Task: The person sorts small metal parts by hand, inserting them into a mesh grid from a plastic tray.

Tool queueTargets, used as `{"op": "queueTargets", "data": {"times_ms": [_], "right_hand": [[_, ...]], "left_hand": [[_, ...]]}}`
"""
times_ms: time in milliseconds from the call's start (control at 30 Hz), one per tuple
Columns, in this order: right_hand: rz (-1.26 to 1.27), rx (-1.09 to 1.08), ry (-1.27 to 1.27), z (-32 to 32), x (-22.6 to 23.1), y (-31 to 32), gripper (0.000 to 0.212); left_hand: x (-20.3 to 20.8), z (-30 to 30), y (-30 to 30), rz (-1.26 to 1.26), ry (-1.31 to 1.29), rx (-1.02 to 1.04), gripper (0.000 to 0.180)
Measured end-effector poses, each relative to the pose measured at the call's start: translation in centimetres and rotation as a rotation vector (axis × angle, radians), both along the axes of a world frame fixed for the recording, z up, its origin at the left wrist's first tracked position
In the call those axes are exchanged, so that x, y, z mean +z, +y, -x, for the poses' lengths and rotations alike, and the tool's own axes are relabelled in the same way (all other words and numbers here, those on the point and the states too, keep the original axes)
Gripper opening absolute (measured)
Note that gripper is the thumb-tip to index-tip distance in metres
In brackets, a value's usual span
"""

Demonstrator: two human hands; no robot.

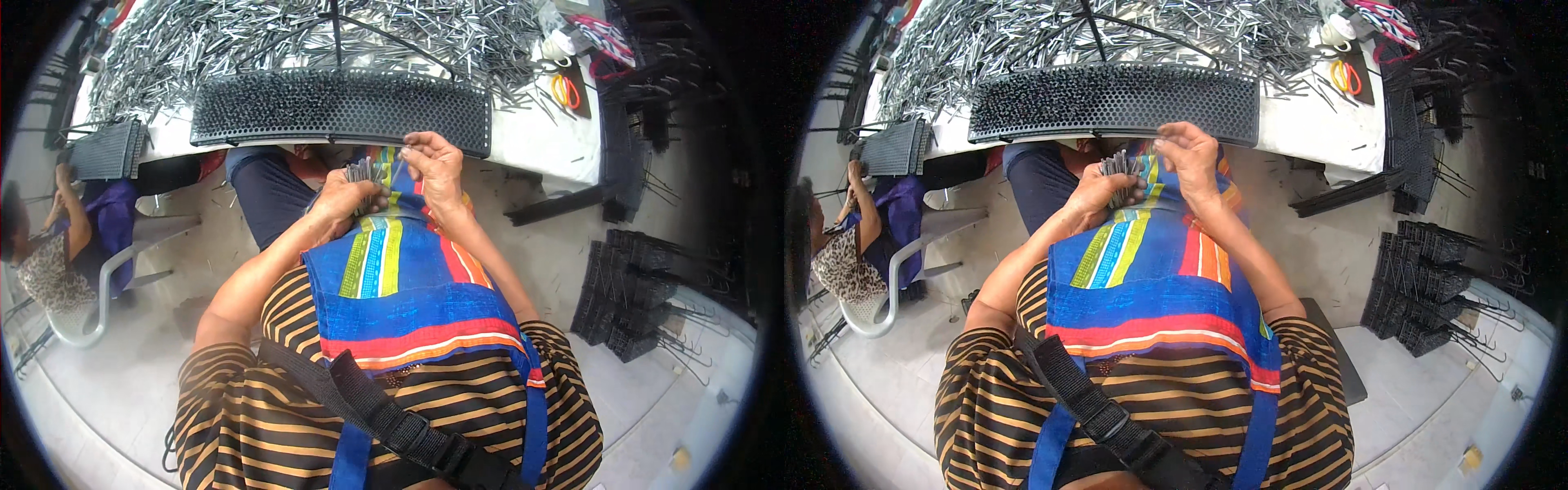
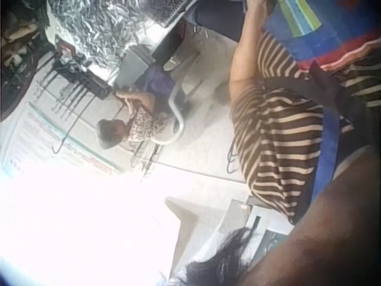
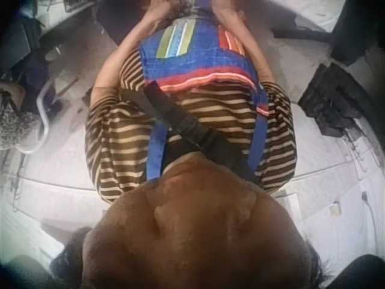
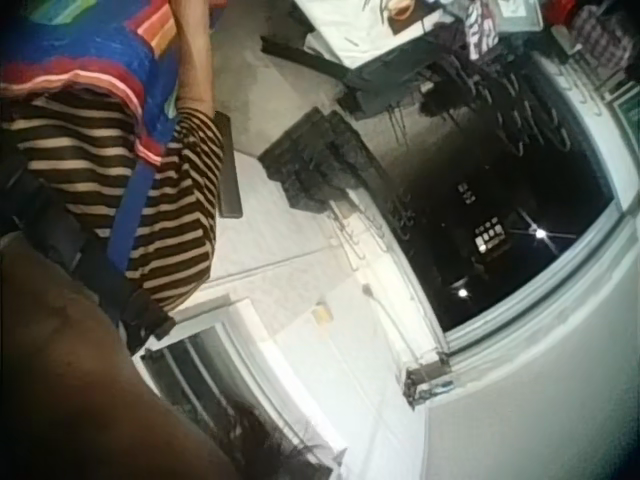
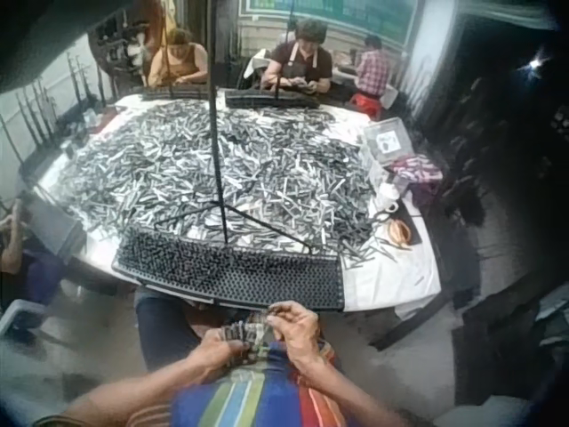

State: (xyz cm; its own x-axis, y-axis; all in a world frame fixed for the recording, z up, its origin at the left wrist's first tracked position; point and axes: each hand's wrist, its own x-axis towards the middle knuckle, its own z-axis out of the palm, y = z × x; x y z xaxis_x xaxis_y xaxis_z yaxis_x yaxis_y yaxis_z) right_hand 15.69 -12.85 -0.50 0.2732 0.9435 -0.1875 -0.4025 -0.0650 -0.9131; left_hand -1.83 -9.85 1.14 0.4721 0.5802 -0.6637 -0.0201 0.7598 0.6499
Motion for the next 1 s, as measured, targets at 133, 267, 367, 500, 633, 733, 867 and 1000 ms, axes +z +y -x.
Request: {"op": "queueTargets", "data": {"times_ms": [133, 267, 367, 500, 633, 733, 867, 1000], "right_hand": [[0.081, -0.139, -0.024, -2.3, -0.5, -1.3, 0.016], [0.105, -0.227, -0.052, -5.5, -2.2, -1.4, 0.013], [0.084, -0.284, -0.083, -6.9, -1.5, 0.1, 0.01], [-0.005, -0.383, -0.356, -8.5, -0.9, 3.8, 0.008], [-0.112, -0.4, -0.57, -9.6, -2.2, 7.2, 0.009], [-0.169, -0.405, -0.814, -10.5, -3.9, 8.9, 0.007], [-0.243, -0.318, -1.192, -10.3, -3.5, 9.2, 0.008], [-0.232, -0.222, -1.349, -9.9, -3.1, 8.9, 0.012]], "left_hand": [[0.7, -1.5, 0.5, 0.026, -0.021, -0.034, 0.012], [0.2, -3.1, 1.7, 0.09, -0.007, 0.073, 0.011], [0.3, -4.8, 2.6, 0.135, 0.065, 0.128, 0.01], [0.4, -7.7, 4.4, 0.109, 0.033, 0.034, 0.013], [0.3, -10.4, 6.0, 0.131, -0.012, 0.097, 0.009], [0.1, -11.8, 6.6, 0.133, 0.008, 0.168, 0.009], [-0.3, -12.7, 7.1, 0.162, -0.012, 0.151, 0.009], [-1.2, -13.4, 7.0, 0.168, -0.054, 0.177, 0.009]]}}
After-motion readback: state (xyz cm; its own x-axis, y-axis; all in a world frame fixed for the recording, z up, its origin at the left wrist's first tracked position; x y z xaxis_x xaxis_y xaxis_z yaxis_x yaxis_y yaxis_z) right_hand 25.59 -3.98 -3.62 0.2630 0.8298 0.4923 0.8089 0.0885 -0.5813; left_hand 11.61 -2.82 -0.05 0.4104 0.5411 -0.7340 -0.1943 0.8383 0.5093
